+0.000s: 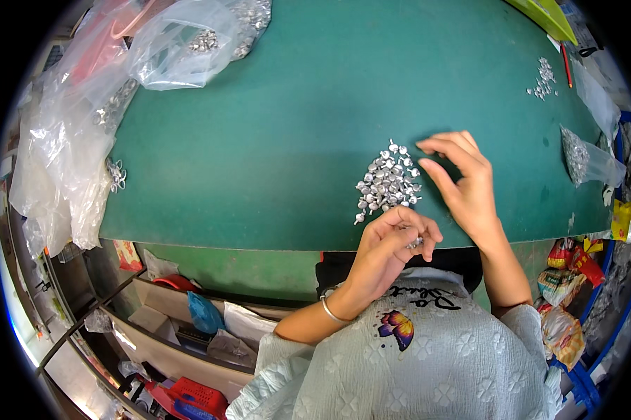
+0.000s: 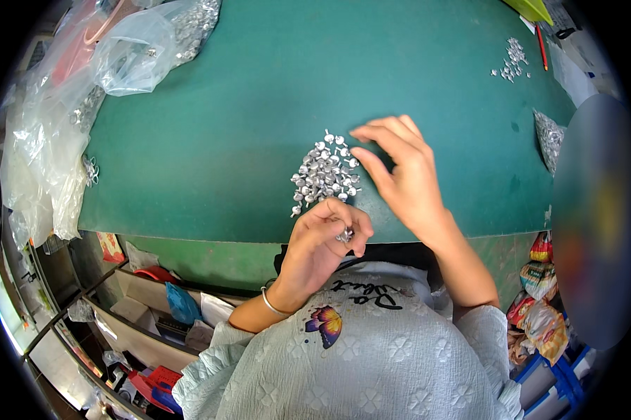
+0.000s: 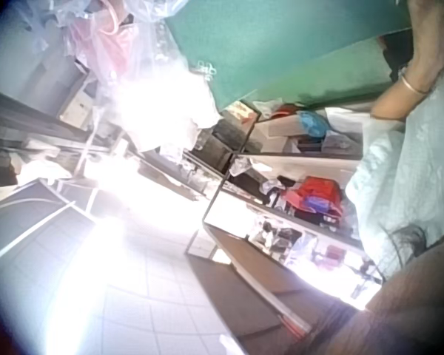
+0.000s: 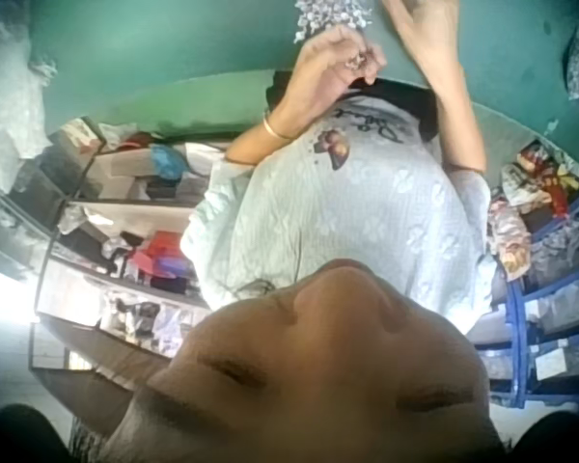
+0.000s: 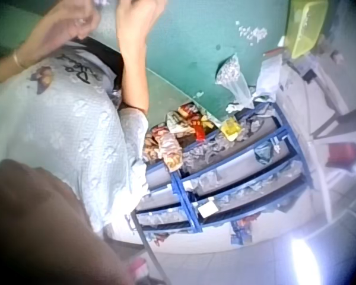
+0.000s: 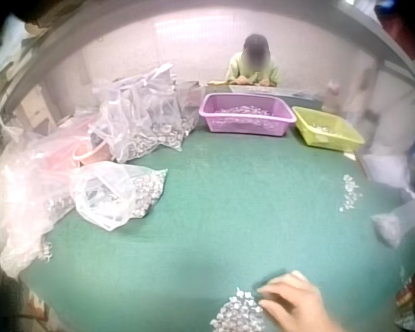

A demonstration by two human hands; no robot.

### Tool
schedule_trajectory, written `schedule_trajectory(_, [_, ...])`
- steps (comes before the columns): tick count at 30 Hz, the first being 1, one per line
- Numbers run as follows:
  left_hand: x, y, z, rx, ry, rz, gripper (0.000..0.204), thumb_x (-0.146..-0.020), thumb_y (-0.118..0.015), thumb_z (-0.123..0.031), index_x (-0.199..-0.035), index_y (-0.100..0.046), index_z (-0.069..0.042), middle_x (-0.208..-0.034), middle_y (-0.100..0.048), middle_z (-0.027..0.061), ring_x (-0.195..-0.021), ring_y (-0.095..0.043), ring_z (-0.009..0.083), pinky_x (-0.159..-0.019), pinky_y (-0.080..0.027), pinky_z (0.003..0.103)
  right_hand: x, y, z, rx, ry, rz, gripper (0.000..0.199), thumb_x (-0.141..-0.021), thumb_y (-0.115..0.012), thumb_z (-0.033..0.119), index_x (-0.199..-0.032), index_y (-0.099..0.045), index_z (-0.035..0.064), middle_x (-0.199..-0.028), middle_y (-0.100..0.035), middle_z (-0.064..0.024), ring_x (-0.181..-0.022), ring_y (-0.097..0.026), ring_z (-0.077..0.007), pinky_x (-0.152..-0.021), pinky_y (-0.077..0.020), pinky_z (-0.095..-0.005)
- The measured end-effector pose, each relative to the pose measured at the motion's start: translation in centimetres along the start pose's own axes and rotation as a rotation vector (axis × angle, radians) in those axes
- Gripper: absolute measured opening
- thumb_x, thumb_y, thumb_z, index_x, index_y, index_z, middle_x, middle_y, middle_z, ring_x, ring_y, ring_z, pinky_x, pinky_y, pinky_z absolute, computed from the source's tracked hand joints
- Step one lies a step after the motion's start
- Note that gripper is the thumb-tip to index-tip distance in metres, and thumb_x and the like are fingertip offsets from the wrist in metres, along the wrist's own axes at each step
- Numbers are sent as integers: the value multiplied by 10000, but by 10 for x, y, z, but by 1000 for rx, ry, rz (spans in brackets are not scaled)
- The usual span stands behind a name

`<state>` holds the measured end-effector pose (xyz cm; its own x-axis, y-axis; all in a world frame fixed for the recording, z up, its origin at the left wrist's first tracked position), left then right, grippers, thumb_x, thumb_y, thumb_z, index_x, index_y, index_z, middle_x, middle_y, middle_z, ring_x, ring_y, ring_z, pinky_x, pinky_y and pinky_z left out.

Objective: The person repeatedly picks up small white plastic pieces and metal pins from a green table and inserts the pins into the plastic pieces by hand. The person works continuously on a large pile of these components, occasionally gathering them into a central pile.

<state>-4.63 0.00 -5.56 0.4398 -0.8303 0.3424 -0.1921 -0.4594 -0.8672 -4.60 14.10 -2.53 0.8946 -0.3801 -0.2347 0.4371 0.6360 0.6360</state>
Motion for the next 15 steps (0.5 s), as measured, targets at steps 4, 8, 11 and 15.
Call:
schedule_trajectory(4, [-1,7,-5,-126,-13,-50,138,-891,-470,-94,-926,-551,12,-718,-486,63,-608,-404,102,-560,-351,225,-20,-24,6,198,158,100,161,-713,-641,25,-871,-616,32,-856,-561,-75,-788,-507,-226,-696,-389,-313])
schedule_trajectory(8, [22,19,-14,-227,-48,-112,165,-891,-507,-127,-943,-595,2,-676,-465,-11,-589,-396,55,-513,-327,191,-18,-41,29,331,313,113,136,-692,-662,55,-818,-610,45,-867,-584,-81,-874,-530,-271,-788,-389,-364])
schedule_trajectory(11, [24,19,-15,-406,-253,-123,181,-879,-533,-194,-890,-622,-37,-663,-516,-22,-571,-449,41,-484,-365,193,-8,-43,11,338,296,73,75,-741,-640,41,-809,-620,18,-887,-620,-126,-857,-560,-297,-808,-415,-391])
schedule_trajectory(15, [23,11,2,-321,-331,-167,163,-816,-545,-155,-756,-604,-15,-603,-531,16,-525,-470,58,-453,-363,198,10,-20,-19,236,214,142,143,-857,-566,107,-877,-593,-31,-826,-594,-126,-747,-560,-259,-707,-458,-340])
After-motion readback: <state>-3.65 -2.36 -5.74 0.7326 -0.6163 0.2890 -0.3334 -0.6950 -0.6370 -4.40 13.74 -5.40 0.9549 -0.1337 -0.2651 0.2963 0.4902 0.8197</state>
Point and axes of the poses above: each hand's wrist, its own x-axis away from the middle knuckle, its own y-axis out of the back of the hand, z = x × y, the point moved 4 cm from there along -x, towards the middle knuckle
